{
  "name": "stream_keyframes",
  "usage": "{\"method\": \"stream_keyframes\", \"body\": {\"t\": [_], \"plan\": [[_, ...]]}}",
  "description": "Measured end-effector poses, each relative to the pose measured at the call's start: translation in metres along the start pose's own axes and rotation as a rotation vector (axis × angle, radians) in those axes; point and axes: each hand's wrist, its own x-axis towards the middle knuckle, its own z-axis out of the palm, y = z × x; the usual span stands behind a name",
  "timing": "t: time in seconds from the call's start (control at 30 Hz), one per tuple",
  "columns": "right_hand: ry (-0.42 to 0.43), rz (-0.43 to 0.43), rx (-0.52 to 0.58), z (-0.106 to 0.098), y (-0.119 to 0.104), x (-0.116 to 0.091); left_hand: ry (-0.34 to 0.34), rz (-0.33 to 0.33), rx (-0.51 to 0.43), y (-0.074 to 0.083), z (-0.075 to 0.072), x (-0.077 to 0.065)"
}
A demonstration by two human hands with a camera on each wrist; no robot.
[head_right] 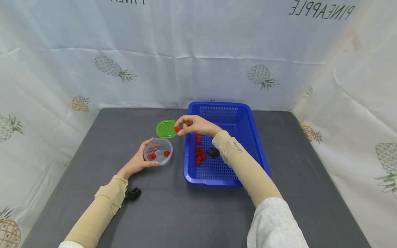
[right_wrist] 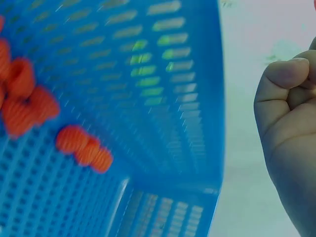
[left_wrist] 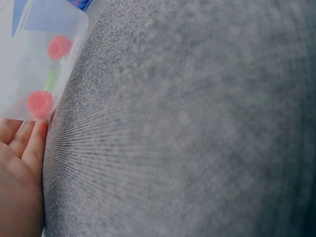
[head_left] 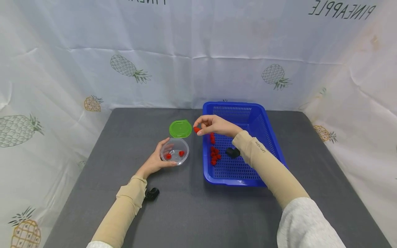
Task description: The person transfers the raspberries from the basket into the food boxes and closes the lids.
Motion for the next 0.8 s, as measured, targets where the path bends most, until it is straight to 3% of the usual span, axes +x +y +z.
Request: {"method": "stream_keyframes", "body": {"t": [0.2,0.33,0.5,0.8], "plan": [[-0.016,-0.055,0.038,0.014,-0.019,0.008,0.001,-0.002,-0.014,-0.003,0.001,0.002],[-0.027,-0.088,0.057,0.023,-0.028,0.012,0.016,-0.008,-0.005,-0.015,0.000,0.006],[-0.037,-0.104,0.134,0.029,-0.029,0.021,0.030,-0.016,0.034,-0.027,0.000,0.011],[-0.057,-0.096,0.180,0.036,-0.033,0.042,0.029,-0.029,0.028,-0.030,-0.001,0.012]]}}
